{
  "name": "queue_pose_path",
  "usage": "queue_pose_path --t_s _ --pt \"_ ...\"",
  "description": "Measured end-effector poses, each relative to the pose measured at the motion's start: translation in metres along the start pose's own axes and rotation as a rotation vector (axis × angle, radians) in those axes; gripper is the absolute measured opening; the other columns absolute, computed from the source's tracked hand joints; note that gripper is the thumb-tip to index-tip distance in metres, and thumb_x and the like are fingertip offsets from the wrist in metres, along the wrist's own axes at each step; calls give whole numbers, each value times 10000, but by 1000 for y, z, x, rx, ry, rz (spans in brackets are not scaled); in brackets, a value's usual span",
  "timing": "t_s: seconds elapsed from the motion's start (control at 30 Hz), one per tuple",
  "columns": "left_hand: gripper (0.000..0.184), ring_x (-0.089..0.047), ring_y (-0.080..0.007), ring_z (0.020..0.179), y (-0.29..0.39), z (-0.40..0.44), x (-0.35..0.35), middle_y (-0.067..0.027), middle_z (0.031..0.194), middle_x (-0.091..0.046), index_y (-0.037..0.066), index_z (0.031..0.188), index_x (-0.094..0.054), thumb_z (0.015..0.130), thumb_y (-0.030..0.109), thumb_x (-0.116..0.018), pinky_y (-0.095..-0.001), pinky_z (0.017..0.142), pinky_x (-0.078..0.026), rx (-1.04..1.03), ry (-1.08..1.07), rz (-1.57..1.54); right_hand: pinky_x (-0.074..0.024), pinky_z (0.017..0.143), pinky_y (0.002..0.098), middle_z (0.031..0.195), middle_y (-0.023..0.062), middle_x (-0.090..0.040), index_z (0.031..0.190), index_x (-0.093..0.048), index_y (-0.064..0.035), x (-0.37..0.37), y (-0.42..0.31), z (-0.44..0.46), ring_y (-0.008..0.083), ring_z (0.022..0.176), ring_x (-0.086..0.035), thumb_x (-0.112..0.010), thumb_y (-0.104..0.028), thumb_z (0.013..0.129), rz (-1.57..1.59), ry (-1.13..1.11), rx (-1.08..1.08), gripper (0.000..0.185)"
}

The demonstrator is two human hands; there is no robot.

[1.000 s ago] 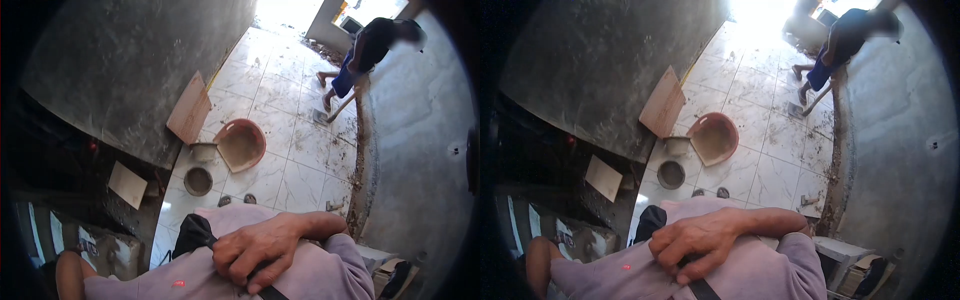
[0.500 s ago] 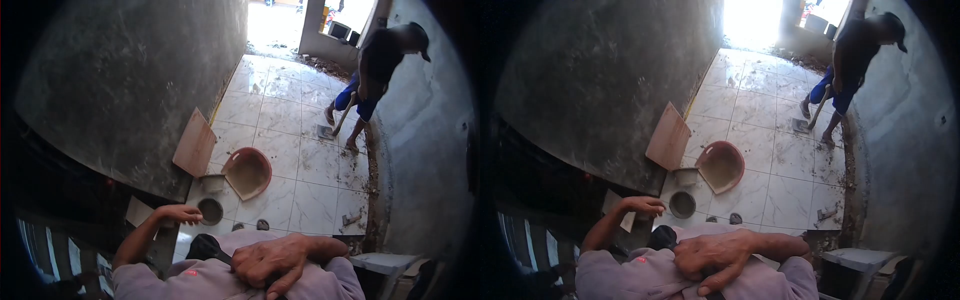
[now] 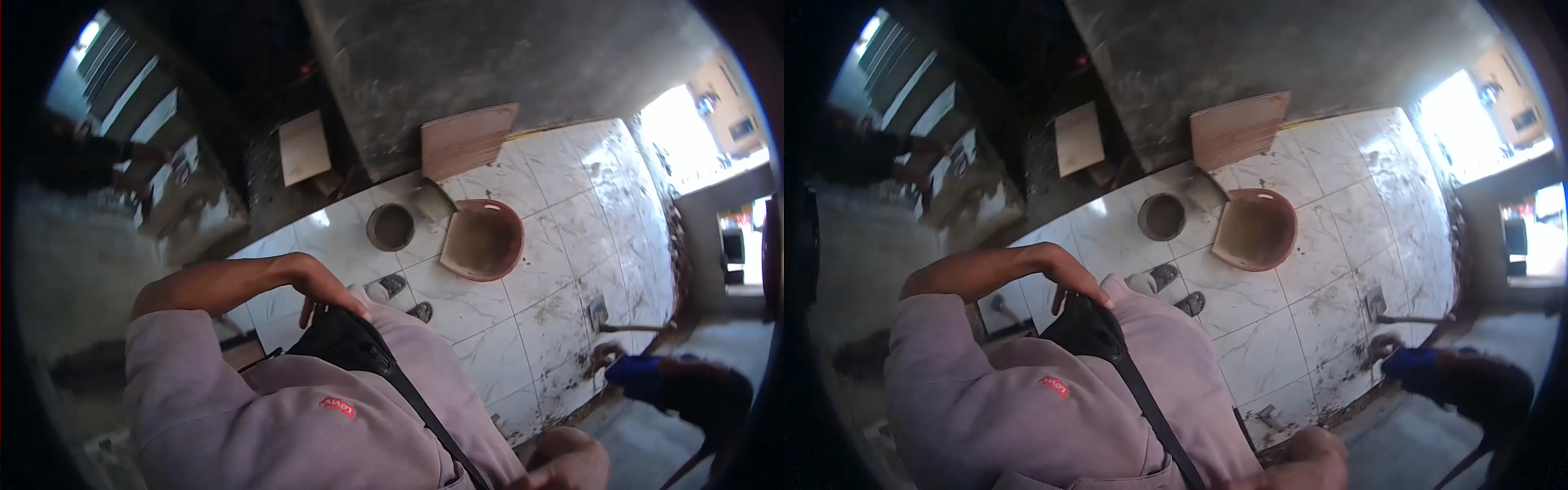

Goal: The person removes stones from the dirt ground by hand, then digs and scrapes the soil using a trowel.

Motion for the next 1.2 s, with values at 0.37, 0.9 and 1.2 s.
queue_pose_path --t_s 0.37,0.9,1.2 --pt "523 -477 -175 1137 -122 32 -141 -56 1303 -470 72 1298 -436 953 456 -353 -373 952 -419 -134 173 -799 -322 986 347 1182 130 -531 1180 -514 -17 -294 -164 -476 241 1117 -472 -518 -280 867 1531 -715 -1715 408" --pt "422 -500 -202 1113 -195 70 -193 -92 1297 -480 92 1301 -439 954 329 -394 -357 947 -420 -295 250 -1025 -356 954 300 1144 128 -547 1177 -507 45 -342 -197 -514 190 1081 -492 -615 -173 775 1765 -939 -1617 470" --pt "475 -479 -165 1155 -251 21 -147 -75 1342 -455 74 1324 -413 966 384 -374 -334 986 -393 -771 317 -632 -412 853 310 1003 104 -596 1066 -559 37 -194 230 -21 178 941 -546 -628 -169 783 1518 -387 -878 357"
Point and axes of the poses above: each hand's wrist, its own z-axis towards the middle knuckle, its own x-axis out of the back of the hand, y = z × x, the point moved 9 cm from there along z, towards the middle knuckle
